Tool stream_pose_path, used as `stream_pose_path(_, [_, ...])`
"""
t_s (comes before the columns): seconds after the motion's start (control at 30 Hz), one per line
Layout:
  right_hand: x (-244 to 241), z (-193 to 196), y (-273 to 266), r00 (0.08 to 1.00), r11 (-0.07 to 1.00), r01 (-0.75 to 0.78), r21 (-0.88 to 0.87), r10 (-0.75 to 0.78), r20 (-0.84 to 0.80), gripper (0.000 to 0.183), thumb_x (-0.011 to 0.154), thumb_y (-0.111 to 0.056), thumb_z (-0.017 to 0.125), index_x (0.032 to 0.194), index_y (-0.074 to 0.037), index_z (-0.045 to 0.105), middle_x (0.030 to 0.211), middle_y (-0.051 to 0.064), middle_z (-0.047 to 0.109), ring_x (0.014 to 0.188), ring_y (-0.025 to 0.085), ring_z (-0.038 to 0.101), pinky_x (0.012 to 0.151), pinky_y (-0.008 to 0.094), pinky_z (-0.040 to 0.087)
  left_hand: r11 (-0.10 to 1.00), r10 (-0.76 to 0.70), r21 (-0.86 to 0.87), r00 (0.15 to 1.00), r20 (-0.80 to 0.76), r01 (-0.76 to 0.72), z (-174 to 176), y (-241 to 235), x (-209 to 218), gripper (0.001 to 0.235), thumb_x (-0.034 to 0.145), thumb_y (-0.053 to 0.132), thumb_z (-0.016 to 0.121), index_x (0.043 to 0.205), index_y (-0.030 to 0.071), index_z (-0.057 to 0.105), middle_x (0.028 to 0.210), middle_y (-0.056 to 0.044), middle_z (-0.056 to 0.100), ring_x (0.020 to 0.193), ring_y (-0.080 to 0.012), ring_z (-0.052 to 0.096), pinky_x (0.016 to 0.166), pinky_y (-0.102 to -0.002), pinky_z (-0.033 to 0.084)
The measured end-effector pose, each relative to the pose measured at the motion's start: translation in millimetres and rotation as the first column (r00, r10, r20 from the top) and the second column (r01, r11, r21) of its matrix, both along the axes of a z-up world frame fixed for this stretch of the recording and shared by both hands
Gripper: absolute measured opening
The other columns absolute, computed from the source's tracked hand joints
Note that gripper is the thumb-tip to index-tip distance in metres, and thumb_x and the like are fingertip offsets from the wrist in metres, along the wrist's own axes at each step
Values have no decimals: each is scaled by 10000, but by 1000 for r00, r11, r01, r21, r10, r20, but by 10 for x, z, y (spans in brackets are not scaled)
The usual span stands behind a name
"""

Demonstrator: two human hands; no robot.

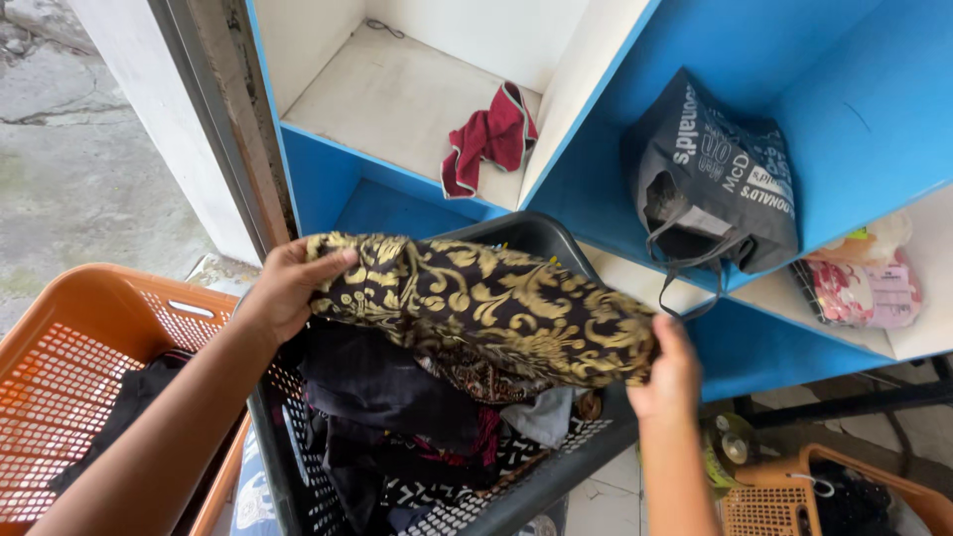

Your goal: The person folds two patterned garments by hand. They unfold, align, and fold each item into a compact rectangle, then place the finished pieces into an orange basket.

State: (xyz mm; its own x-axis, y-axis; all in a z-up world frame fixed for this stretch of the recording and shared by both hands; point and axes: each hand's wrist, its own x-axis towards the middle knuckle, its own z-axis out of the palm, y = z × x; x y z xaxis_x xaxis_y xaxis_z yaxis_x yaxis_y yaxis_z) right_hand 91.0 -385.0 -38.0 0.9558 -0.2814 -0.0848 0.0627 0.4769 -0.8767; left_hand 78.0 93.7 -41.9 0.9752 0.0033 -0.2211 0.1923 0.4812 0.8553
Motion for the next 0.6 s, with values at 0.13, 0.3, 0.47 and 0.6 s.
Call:
stream_pose_path(0.13, [-158,627,136,966,962,-213,-171,234,114,502,852,-122,664,1335,-217,562,1235,37,706,1132,211,676,986,430,518,999,25,46,999,43,-27,433,69,-27,492,775,61,745,1246,131,622,1032,-29,758,912,-125,719,816,-305,586])
stream_pose_path(0.3, [-90,593,239,955,850,-281,-445,295,-40,425,863,-73,710,1282,-66,638,1184,86,717,1088,216,659,990,403,479,752,-107,658,978,182,-40,564,156,35,367,750,206,867,1037,-2,776,888,-82,802,745,-135,716,687,-272,569])
stream_pose_path(0.47, [50,511,-159,959,961,-271,-61,275,66,206,940,-144,715,1133,-139,640,1172,52,714,1116,229,667,1001,432,499,693,142,718,988,-54,-61,512,435,42,409,911,344,804,913,-64,772,730,-119,726,609,-203,652,577,-343,529])
stream_pose_path(0.6, [192,592,-205,951,959,-282,14,278,136,173,947,-24,670,1091,-118,655,1190,63,713,1176,250,649,1066,458,468,899,111,393,968,225,-195,662,500,152,267,954,247,746,969,-20,737,797,-57,723,687,-130,641,630,-283,532])
